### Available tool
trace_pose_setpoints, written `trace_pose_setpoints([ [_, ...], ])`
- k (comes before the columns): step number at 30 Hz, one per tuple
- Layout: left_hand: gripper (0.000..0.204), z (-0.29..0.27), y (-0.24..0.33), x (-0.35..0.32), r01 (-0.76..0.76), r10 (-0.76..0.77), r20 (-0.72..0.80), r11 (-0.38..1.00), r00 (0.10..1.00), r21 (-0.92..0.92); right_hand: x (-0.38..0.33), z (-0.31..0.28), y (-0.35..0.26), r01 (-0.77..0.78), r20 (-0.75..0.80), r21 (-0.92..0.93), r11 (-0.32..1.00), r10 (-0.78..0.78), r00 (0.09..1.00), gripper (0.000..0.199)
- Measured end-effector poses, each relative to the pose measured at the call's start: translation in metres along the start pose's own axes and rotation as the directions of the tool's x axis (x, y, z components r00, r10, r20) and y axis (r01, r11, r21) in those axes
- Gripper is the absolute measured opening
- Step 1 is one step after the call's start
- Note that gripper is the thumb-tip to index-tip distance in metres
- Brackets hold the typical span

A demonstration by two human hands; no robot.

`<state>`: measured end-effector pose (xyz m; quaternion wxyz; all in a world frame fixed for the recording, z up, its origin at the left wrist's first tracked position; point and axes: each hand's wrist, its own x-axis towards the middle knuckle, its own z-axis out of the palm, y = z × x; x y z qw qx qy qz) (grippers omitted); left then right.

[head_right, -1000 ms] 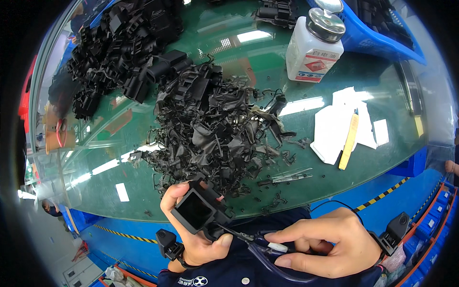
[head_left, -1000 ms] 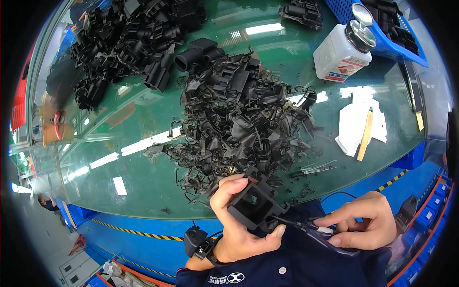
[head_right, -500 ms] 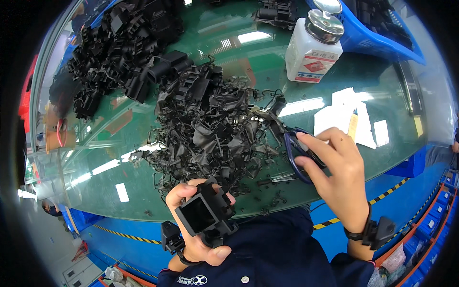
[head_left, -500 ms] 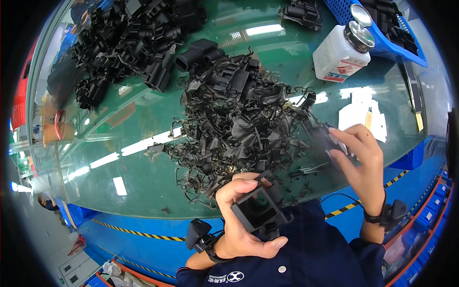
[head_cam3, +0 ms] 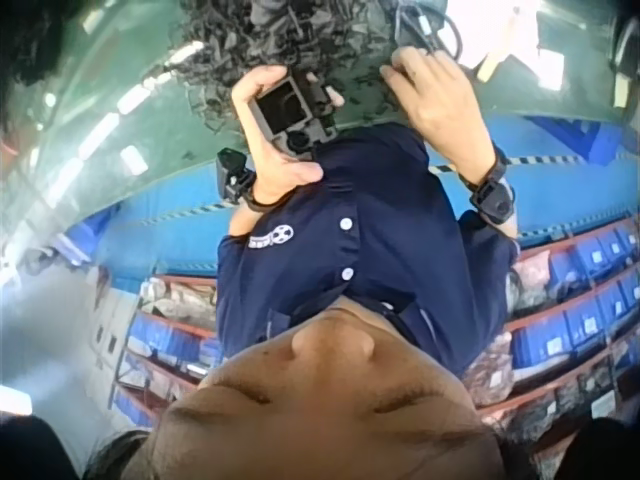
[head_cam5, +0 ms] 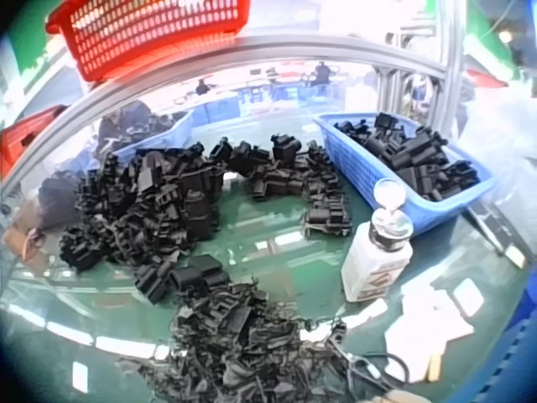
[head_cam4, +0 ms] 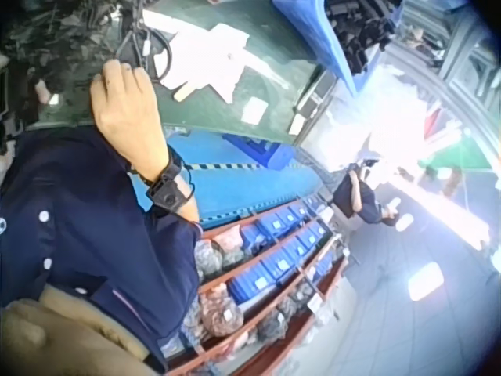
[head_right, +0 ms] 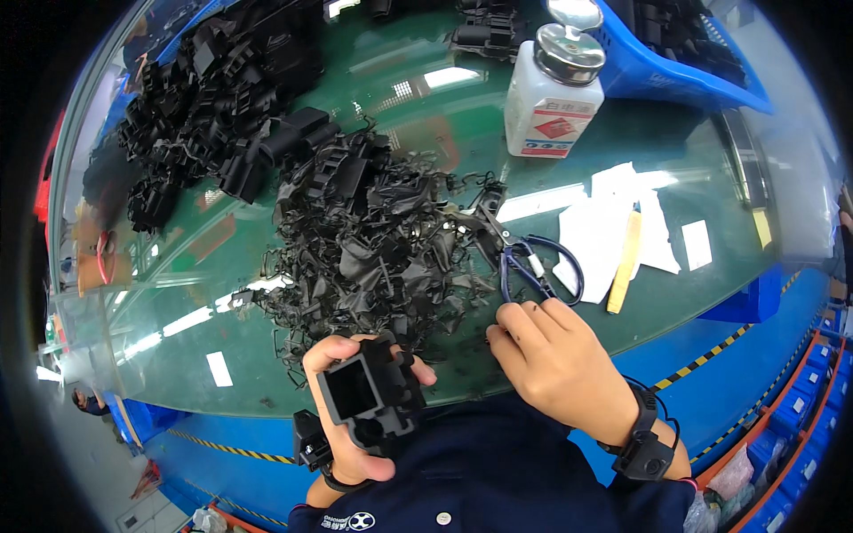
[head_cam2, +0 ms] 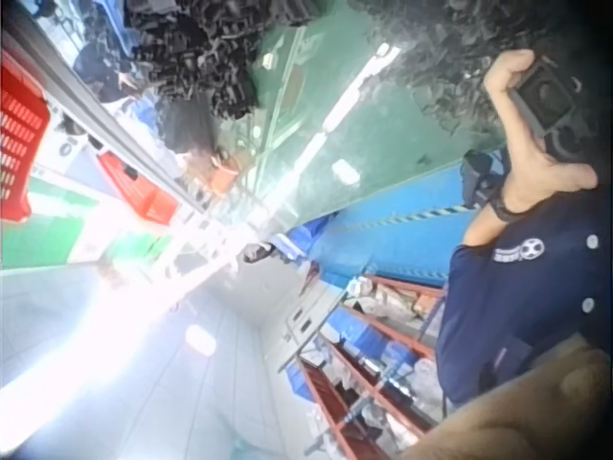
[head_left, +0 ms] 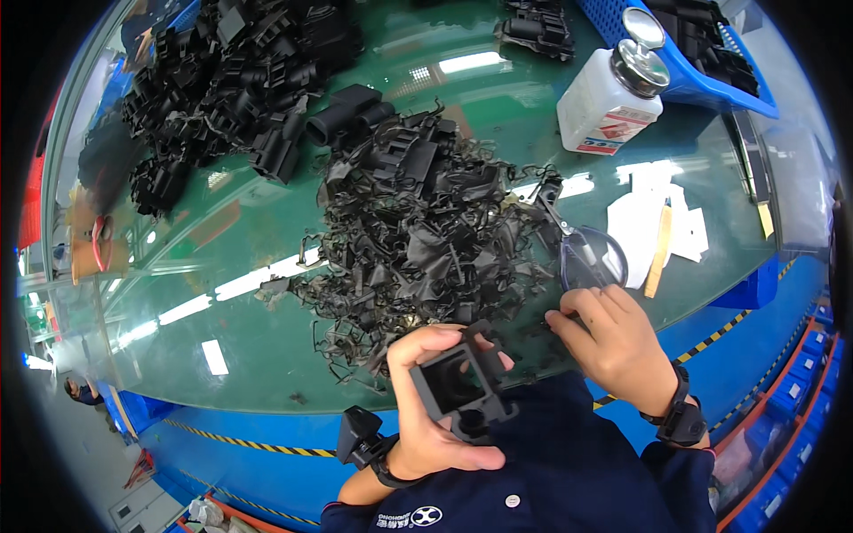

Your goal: Using a deburring tool and scissors to remove excess flash from molded black plastic components at a factory workbench.

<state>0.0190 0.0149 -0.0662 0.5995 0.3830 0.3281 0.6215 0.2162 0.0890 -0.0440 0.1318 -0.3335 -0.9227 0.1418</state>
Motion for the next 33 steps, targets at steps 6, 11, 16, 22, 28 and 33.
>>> trace_pose_setpoints([
  [6, 0.104, -0.002, -0.004, -0.001, -0.003, 0.001, -0.019, 0.997, 1.000, -0.080, -0.010, -0.018, 0.003, -0.258, -0.017, 0.861, 0.437, 0.532, 0.847, 0.014],
  [11, 0.106, 0.003, -0.009, 0.000, -0.016, 0.020, 0.056, 0.997, 0.998, -0.071, -0.013, -0.017, 0.007, -0.062, -0.004, 0.992, 0.108, 0.520, 0.854, 0.029],
  [16, 0.105, -0.002, -0.010, -0.003, -0.033, 0.032, 0.056, 0.999, 0.998, 0.009, -0.004, -0.014, -0.010, 0.011, -0.143, 0.954, 0.300, 0.423, 0.895, 0.028],
  [22, 0.102, 0.001, -0.009, -0.001, -0.034, 0.031, 0.112, 0.999, 0.993, 0.020, -0.002, -0.036, -0.016, 0.240, -0.243, 0.881, 0.407, -0.044, 0.969, 0.023],
  [28, 0.099, 0.003, -0.007, -0.003, 0.038, -0.048, 0.122, 0.996, 0.991, 0.080, 0.006, -0.026, -0.020, 0.492, -0.364, 0.633, 0.598, -0.330, 0.871, 0.013],
  [33, 0.099, 0.005, -0.001, -0.003, 0.106, -0.122, 0.137, 0.988, 0.983, 0.117, 0.008, -0.023, -0.026, 0.485, -0.385, 0.573, 0.660, -0.306, 0.871, 0.011],
])
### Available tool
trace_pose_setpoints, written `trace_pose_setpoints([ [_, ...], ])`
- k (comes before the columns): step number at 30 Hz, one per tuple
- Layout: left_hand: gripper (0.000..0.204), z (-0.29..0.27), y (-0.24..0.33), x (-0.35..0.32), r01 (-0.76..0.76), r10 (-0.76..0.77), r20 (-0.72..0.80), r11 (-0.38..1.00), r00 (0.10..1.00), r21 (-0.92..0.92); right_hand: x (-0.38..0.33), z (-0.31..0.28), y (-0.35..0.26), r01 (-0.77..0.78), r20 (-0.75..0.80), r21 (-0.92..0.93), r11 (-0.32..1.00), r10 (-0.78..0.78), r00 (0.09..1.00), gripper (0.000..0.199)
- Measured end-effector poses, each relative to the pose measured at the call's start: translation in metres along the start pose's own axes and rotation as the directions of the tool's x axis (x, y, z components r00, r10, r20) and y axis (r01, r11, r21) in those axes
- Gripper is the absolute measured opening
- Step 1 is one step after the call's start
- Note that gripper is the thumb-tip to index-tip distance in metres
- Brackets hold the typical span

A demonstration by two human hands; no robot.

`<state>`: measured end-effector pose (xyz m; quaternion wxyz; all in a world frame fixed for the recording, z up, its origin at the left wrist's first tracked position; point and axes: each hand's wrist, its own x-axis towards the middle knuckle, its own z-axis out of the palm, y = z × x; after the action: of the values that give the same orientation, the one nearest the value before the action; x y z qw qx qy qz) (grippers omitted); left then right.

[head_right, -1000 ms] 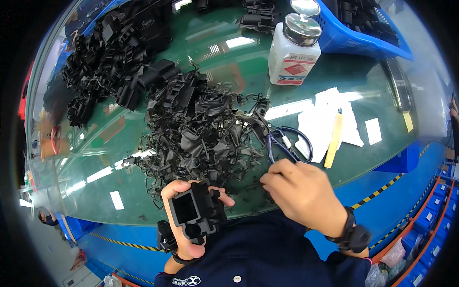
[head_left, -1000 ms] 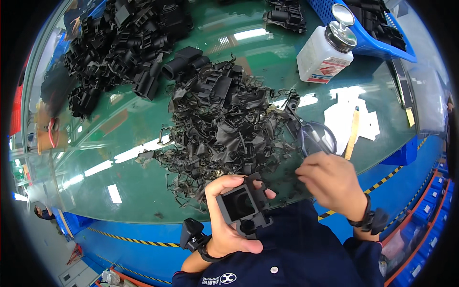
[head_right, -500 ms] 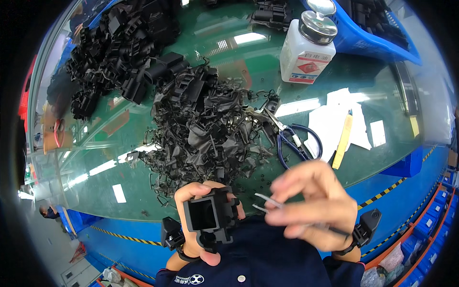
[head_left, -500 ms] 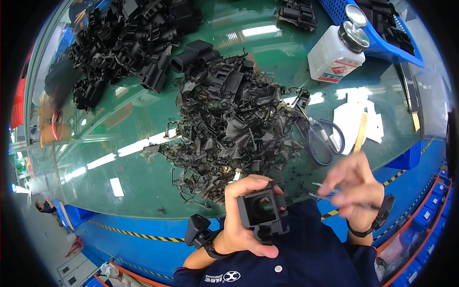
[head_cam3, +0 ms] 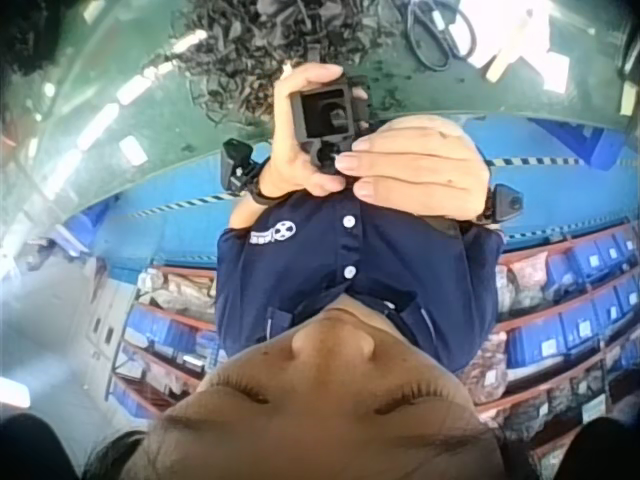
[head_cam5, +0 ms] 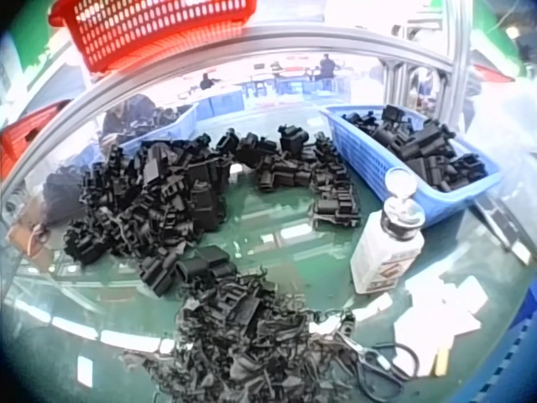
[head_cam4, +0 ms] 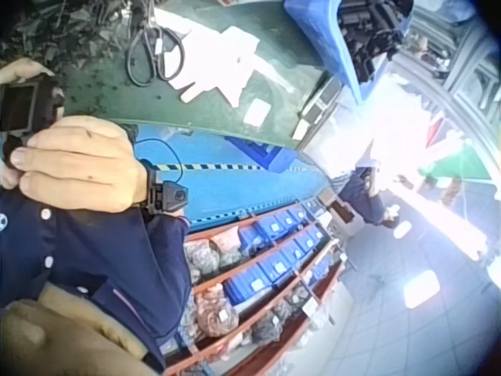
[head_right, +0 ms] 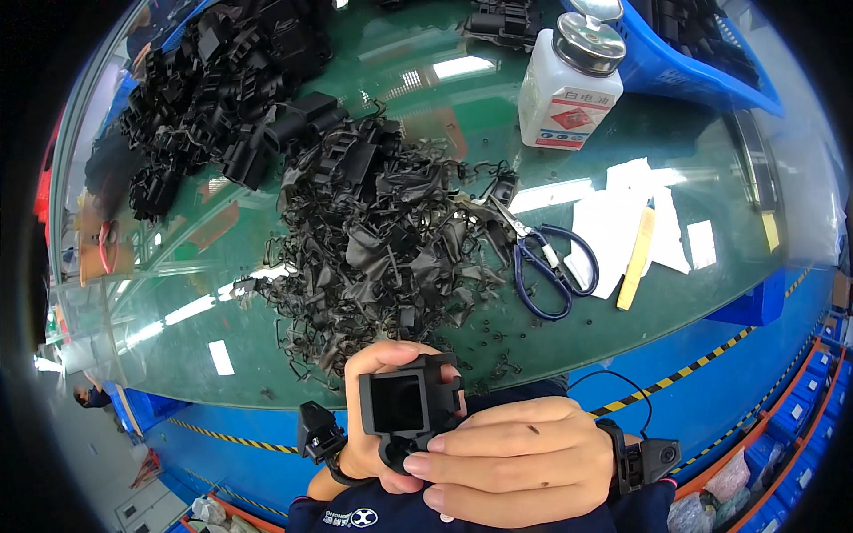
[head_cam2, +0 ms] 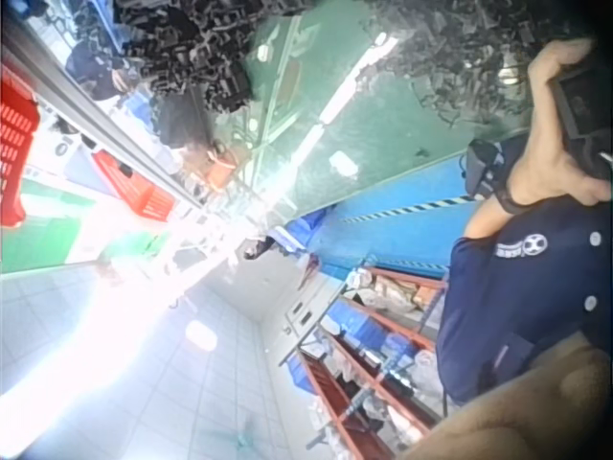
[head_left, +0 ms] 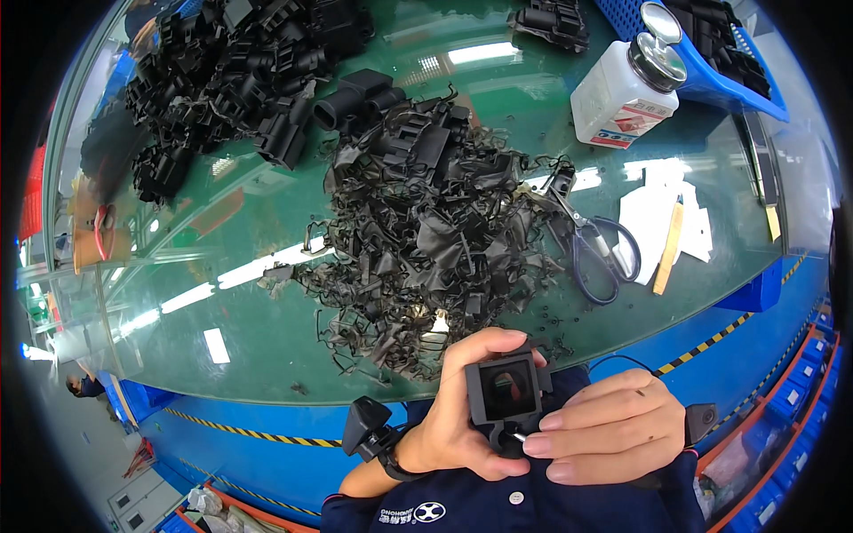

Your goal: Using a deburring tool and scissors to remove excess flash from molded black plastic components at a factory workbench.

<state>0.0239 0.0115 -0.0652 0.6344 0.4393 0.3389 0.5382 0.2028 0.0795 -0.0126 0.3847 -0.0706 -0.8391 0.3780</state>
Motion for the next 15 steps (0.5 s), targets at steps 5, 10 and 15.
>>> trace_pose_setpoints([
  [5, 0.106, 0.0005, -0.0017, -0.0024, 0.032, -0.031, 0.012, 0.999, 0.999, -0.041, 0.0015, 0.0015, -0.0023, -0.014, -0.015, -0.036, 0.999, 0.013, 1.000, 0.011],
  [10, 0.105, -0.0021, 0.0000, -0.0008, 0.040, -0.041, 0.055, 0.999, 0.998, 0.015, 0.0012, 0.0048, -0.0020, -0.016, -0.041, -0.060, 0.998, 0.013, 0.999, 0.011],
  [15, 0.105, -0.0016, 0.0021, -0.0001, 0.047, -0.050, 0.068, 0.998, 0.996, 0.049, 0.0042, 0.0052, -0.0074, 0.053, 0.011, -0.219, 0.974, -0.052, 0.999, 0.012],
])
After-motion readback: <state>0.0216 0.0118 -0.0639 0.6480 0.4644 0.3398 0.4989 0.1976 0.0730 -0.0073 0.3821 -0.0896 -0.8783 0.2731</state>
